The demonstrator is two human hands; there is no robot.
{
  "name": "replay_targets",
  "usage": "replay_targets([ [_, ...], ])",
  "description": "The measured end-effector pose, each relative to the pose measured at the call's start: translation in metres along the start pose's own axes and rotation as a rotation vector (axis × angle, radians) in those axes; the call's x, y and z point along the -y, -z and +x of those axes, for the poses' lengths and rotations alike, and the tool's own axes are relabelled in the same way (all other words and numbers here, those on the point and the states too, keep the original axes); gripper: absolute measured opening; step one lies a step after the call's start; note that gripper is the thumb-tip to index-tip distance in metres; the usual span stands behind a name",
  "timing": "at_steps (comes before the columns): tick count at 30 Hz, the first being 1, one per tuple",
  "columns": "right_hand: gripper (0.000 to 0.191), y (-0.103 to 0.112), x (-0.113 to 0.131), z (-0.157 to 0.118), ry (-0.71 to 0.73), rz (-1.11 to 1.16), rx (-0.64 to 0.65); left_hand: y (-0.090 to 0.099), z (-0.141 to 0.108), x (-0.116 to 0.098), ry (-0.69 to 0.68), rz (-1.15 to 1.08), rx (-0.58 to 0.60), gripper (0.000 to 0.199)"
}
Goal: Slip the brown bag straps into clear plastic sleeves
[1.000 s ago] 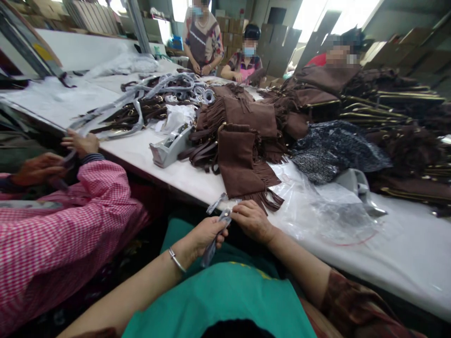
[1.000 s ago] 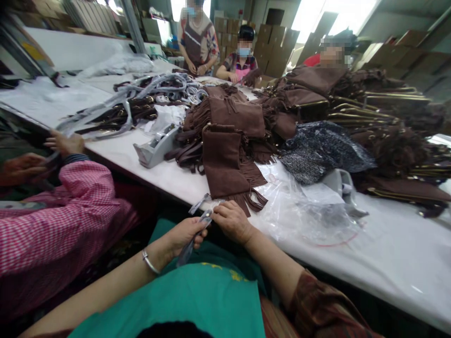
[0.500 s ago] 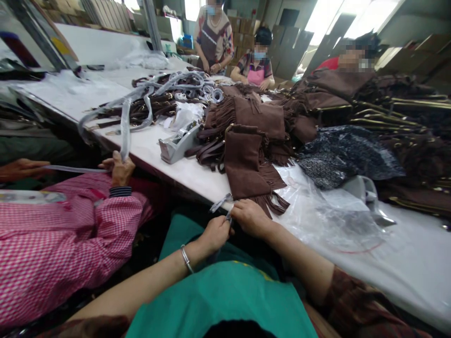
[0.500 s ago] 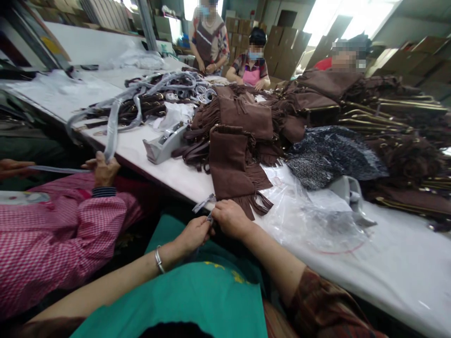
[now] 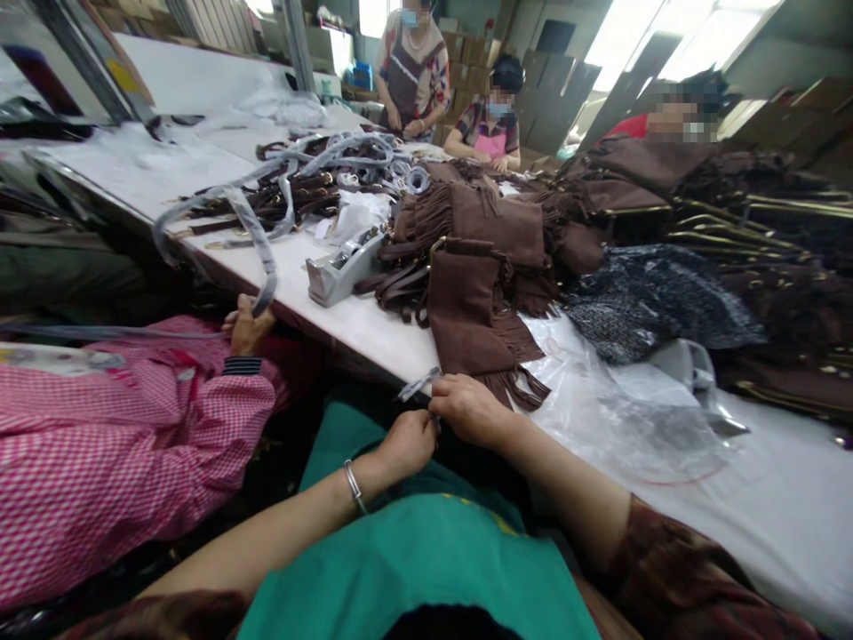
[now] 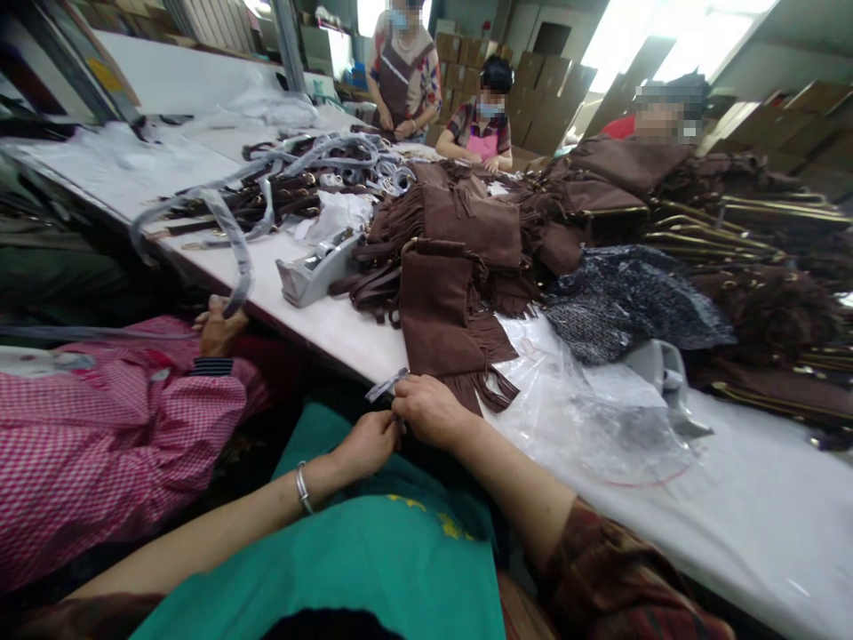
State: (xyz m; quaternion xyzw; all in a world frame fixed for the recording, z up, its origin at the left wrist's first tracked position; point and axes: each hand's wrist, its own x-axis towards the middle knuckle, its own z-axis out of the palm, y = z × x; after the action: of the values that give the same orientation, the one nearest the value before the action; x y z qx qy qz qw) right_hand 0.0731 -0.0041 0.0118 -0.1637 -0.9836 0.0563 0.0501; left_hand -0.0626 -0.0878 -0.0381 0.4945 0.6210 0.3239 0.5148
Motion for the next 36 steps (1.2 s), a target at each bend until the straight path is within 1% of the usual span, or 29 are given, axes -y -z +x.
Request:
replay_targets([
  [4, 0.010, -0.009, -0.001, -0.005, 0.030, -0.014, -0.070, 0.003, -0.003, -0.005, 0.199, -0.224, 0.098, 0.022],
  [7, 0.011, -0.015, -0.001, -0.011, 0.014, -0.033, -0.115, 0.009, -0.005, -0.009, 0.286, -0.465, 0.188, 0.022],
  [9, 0.015, -0.017, -0.001, -0.014, 0.007, -0.046, -0.132, 0.013, -0.004, -0.010, 0.344, -0.631, 0.246, 0.028],
  [11, 0.017, -0.018, 0.000, -0.015, 0.007, -0.060, -0.140, 0.015, -0.003, -0.010, 0.393, -0.722, 0.274, 0.033],
  [13, 0.017, -0.019, 0.000, -0.016, 0.012, -0.075, -0.143, 0.015, -0.002, -0.010, 0.424, -0.737, 0.273, 0.030],
  [16, 0.016, -0.019, 0.001, -0.017, 0.020, -0.100, -0.132, 0.015, -0.002, -0.011, 0.423, -0.692, 0.254, 0.026],
  [19, 0.016, -0.017, 0.004, -0.022, 0.023, -0.091, -0.130, 0.013, -0.004, -0.011, 0.359, -0.563, 0.194, 0.026],
  [22, 0.018, -0.009, 0.010, -0.038, -0.053, -0.015, -0.225, 0.010, -0.004, -0.009, 0.255, -0.406, 0.110, 0.027],
  [24, 0.020, -0.001, 0.013, -0.057, -0.157, 0.041, -0.336, 0.007, -0.003, -0.005, 0.200, -0.326, 0.065, 0.030],
  [26, 0.022, 0.010, 0.013, -0.083, -0.278, 0.078, -0.471, 0.005, -0.003, -0.001, 0.173, -0.286, 0.032, 0.032],
  [29, 0.021, 0.032, 0.000, -0.132, -0.515, 0.061, -0.699, 0.003, -0.003, 0.004, 0.170, -0.284, 0.015, 0.038],
  [30, 0.020, 0.041, -0.010, -0.151, -0.624, 0.037, -0.778, 0.003, -0.002, 0.005, 0.172, -0.285, 0.016, 0.040],
  [32, 0.019, 0.061, -0.034, -0.196, -0.893, -0.019, -0.943, 0.004, 0.002, 0.006, 0.184, -0.294, 0.030, 0.044],
  [34, 0.025, 0.082, -0.062, -0.245, -1.218, -0.035, -1.104, 0.004, 0.006, 0.006, 0.195, -0.319, 0.053, 0.047],
  [36, 0.030, 0.096, -0.086, -0.291, -1.554, 0.060, -1.214, 0.002, 0.010, 0.006, 0.199, -0.341, 0.062, 0.050],
])
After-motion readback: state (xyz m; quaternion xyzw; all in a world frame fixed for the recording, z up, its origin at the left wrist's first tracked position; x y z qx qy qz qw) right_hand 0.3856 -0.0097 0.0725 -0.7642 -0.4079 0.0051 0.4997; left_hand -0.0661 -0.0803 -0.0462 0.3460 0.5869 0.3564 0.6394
